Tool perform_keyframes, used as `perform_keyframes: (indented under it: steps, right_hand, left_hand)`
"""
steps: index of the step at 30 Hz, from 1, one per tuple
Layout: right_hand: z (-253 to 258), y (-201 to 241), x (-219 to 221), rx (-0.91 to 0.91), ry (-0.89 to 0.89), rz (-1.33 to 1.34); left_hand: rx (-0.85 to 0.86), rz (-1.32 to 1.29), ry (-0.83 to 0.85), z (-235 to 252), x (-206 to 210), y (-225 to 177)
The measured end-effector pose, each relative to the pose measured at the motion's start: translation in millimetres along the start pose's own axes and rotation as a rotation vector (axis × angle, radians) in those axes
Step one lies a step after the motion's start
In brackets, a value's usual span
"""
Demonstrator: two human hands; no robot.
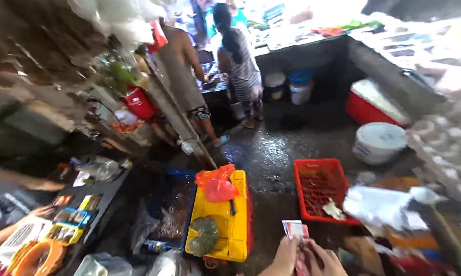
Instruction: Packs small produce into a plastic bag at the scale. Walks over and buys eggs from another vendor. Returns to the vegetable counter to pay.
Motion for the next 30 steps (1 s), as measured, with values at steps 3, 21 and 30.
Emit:
perform_keyframes:
  steps: [3,21,30]
  right_hand:
    - [29.2,-21.0,-16.0,-0.078,0.065,0.001]
    - [77.2,-83.5,5.8,0.155,0.349,-0.01]
    - [57.3,-67.1,13.4,0.127,0.207,0.019]
  left_hand:
    - [-0.107,-0.147,-0.118,16.2,35.5,1.7]
    - [-0.242,-0.056,-0.22,63.5,65.4,31.9]
    - [-0.203,0.133,-0.114,71.4,62.8,8.7]
Point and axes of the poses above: each hand's wrist, its own z-axis towards the middle knuckle, its own x-axis out of the palm, y = z × x, the point moved 1 cm from there along z, towards the middle knuckle, and after that the axes turned 9 degrees about -y, right-handed, at the moved point
